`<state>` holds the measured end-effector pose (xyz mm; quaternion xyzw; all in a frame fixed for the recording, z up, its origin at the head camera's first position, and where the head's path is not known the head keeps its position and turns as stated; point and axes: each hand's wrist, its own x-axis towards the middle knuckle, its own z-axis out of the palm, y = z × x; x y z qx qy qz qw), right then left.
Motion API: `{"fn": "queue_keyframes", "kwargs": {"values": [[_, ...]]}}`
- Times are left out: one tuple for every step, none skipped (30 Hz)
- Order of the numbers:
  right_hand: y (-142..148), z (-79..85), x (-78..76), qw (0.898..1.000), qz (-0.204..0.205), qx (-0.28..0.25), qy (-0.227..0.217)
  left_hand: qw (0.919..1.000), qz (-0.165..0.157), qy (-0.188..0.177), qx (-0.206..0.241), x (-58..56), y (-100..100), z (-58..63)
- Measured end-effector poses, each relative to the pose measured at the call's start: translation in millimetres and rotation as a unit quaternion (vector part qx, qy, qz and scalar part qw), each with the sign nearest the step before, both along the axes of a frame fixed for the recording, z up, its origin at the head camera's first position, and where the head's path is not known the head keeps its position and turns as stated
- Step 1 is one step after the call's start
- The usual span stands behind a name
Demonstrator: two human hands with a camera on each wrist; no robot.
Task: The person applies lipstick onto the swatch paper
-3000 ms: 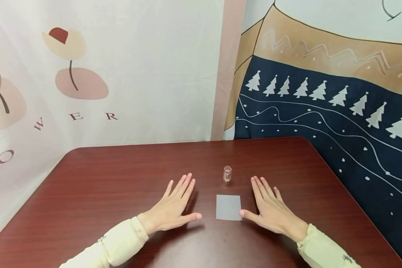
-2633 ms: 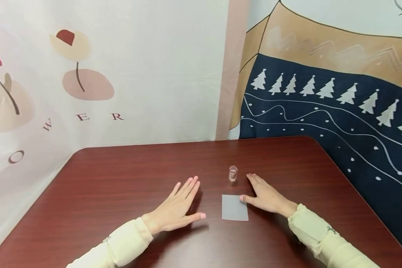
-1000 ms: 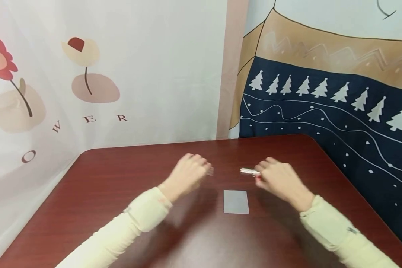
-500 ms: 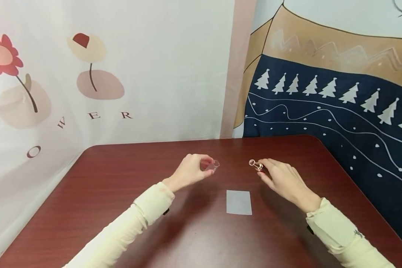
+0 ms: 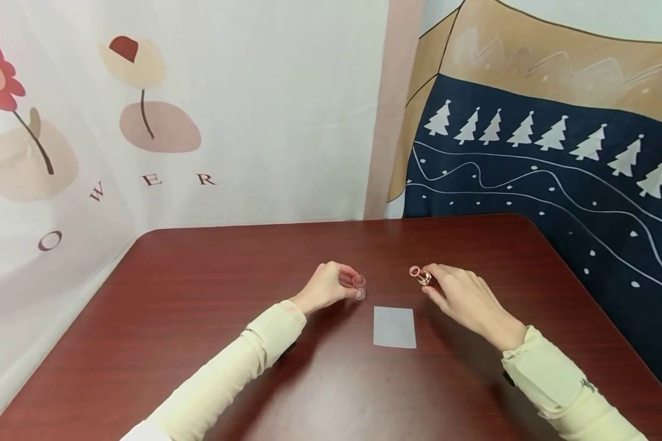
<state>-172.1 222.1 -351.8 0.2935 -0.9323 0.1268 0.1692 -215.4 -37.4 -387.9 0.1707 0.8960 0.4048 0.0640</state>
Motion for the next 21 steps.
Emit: {"fn": "queue_keyframes", "kwargs": {"values": [[-1.1, 1.8, -0.6, 1.0, 0.0, -0.001, 0.001, 1.0, 0.001, 0.002, -0.002, 0.1, -0.6, 2.1], [-2.2, 3.3, -1.2, 1.0, 0.0, -0.002, 0.001, 1.0, 0.001, 0.003, -0.004, 0.0, -1.1, 3.9], [-3.2, 4.5, -1.8, 1.0, 0.0, -0.003, 0.003, 1.0, 0.002, 0.004, -0.006, -0.2, -1.6, 5.5], [-4.3, 5.5, -2.5, 1.0, 0.001, -0.002, 0.004, 0.9999, 0.003, 0.005, -0.009, -0.3, -2.0, 7.0], [-5.5, 6.3, -3.1, 1.0, 0.004, -0.003, 0.005, 0.9999, 0.004, 0.005, -0.012, -0.3, -2.6, 8.4], [-6.8, 6.9, -3.9, 1.0, 0.007, -0.003, 0.006, 0.9999, 0.005, 0.006, -0.015, -0.3, -3.3, 9.6], [-8.0, 7.4, -4.8, 1.0, 0.01, -0.004, 0.007, 0.9997, 0.005, 0.008, -0.023, 0.0, -4.0, 11.0], [-9.1, 7.8, -5.5, 1.0, 0.013, -0.007, 0.006, 0.9994, 0.004, 0.009, -0.034, 0.6, -5.1, 12.5], [-9.9, 8.3, -6.0, 1.0, 0.016, -0.011, 0.004, 0.9988, 0.0, 0.011, -0.048, 1.8, -6.6, 14.0], [-10.5, 8.8, -6.4, 1.0, 0.018, -0.014, 0.003, 0.9979, -0.003, 0.014, -0.064, 3.6, -8.5, 15.7], [-11.0, 9.5, -6.7, 1.0, 0.019, -0.019, 0.0, 0.9966, -0.005, 0.017, -0.081, 5.8, -11.0, 18.2], [-11.4, 10.4, -6.8, 0.999, 0.021, -0.024, -0.002, 0.9946, -0.006, 0.022, -0.101, 8.2, -13.7, 20.9], [-11.9, 11.5, -6.8, 0.999, 0.023, -0.03, -0.004, 0.9926, -0.006, 0.029, -0.117, 11.3, -16.9, 24.5], [-12.6, 13.0, -6.8, 0.999, 0.024, -0.036, -0.006, 0.9916, -0.003, 0.034, -0.125, 14.5, -20.3, 28.5], [-13.9, 15.0, -6.9, 0.999, 0.026, -0.042, -0.007, 0.992, 0.003, 0.04, -0.12, 17.5, -23.7, 32.6], [-15.1, 16.4, -6.6, 0.998, 0.026, -0.05, -0.006, 0.994, 0.007, 0.044, -0.1, 21.0, -26.1, 36.3], [-17.0, 18.1, -6.3, 0.998, 0.027, -0.06, -0.007, 0.9967, 0.014, 0.038, -0.07, 24.5, -27.4, 40.2], [-19.3, 20.1, -6.0, 0.997, 0.028, -0.07, -0.004, 0.9997, 0.016, 0.015, -0.013, 28.1, -27.3, 43.4], [-22.3, 22.2, -5.8, 0.996, 0.03, -0.082, -0.003, 0.9977, 0.015, -0.023, 0.062, 32.2, -25.9, 46.3], [-25.8, 24.5, -5.6, 0.995, 0.032, -0.095, -0.002, 0.9863, 0.011, -0.071, 0.149, 36.3, -23.3, 48.4], [-29.6, 26.6, -5.0, 0.994, 0.036, -0.105, -0.001, 0.9633, 0.012, -0.124, 0.237, 40.9, -19.3, 50.0]]}}
